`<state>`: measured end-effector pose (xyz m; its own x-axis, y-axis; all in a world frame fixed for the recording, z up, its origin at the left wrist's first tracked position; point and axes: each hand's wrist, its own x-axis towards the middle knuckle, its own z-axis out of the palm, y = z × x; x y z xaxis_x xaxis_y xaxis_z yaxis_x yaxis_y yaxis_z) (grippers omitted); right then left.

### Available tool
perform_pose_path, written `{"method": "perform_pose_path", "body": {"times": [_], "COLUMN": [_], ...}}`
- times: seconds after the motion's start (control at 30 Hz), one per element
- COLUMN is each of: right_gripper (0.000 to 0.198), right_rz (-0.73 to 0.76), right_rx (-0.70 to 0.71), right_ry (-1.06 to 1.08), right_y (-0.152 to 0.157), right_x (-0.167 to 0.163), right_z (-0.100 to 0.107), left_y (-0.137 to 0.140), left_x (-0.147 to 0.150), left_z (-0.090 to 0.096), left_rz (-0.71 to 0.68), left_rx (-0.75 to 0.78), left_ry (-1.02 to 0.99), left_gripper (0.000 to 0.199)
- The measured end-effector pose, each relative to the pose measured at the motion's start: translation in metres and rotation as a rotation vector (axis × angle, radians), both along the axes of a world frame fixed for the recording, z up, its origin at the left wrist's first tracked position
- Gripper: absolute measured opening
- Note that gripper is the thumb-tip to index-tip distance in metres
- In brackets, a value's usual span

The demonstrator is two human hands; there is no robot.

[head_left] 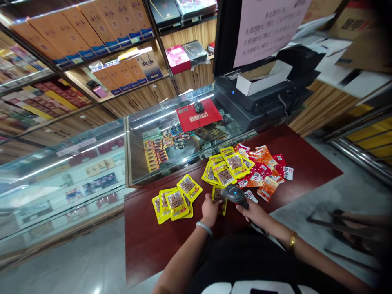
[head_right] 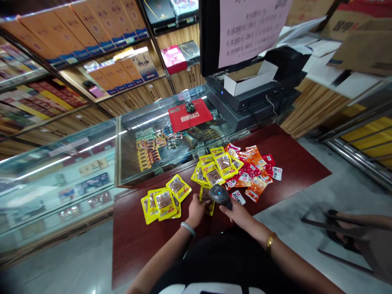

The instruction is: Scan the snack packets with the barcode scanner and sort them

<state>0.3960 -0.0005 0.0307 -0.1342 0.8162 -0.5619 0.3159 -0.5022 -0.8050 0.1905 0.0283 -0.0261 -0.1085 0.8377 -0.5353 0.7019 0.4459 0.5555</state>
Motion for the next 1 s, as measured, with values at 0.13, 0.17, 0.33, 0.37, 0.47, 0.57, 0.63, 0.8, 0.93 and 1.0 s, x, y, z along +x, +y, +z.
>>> {"method": "perform_pose_path", "body": {"times": [0.13,0.17,0.33,0.37,0.47,0.57,0.63,0.8,0.93,1.0], "right_gripper": [0.058,0.059,0.064,0.064,0.066,0.064,0.063,0.065,0.065,0.064], "right_rz": [0.030,0.042,0.142,0.161,0.199,0.199,0.178,0.069,-0.006,-0.023], "right_rx": [0.004,0.004,0.021,0.024,0.050,0.097,0.111,0.089,0.087,0.050], "right_ry": [0.036,0.055,0.139,0.140,0.124,0.112,0.106,0.075,0.058,0.051], "right_y": [0.003,0.004,0.009,0.011,0.015,0.014,0.013,0.010,0.006,0.003], "right_x": [-0.005,-0.008,-0.022,-0.023,-0.025,-0.024,-0.022,-0.010,0.003,0.007], "right_z": [-0.001,-0.001,-0.001,0.000,0.002,0.001,0.000,0.003,0.003,-0.001], "left_y": [0.002,0.001,-0.004,-0.005,-0.009,-0.009,-0.002,0.037,0.070,0.080], "left_x": [-0.034,-0.038,-0.044,-0.047,-0.068,-0.092,-0.095,-0.033,0.023,0.037], "left_z": [-0.004,-0.004,-0.001,0.001,0.011,0.026,0.031,0.021,0.006,0.002], "left_rz": [0.265,0.292,0.356,0.365,0.435,0.511,0.476,0.141,0.079,0.070], "left_rx": [0.091,0.113,0.151,0.153,0.152,0.273,0.409,0.248,0.010,-0.021], "left_ry": [-0.209,-0.234,-0.192,-0.164,-0.026,0.297,0.430,-0.129,-0.246,-0.162], "left_gripper": [0.038,0.038,0.035,0.034,0.038,0.053,0.056,0.020,0.023,0.026]}}
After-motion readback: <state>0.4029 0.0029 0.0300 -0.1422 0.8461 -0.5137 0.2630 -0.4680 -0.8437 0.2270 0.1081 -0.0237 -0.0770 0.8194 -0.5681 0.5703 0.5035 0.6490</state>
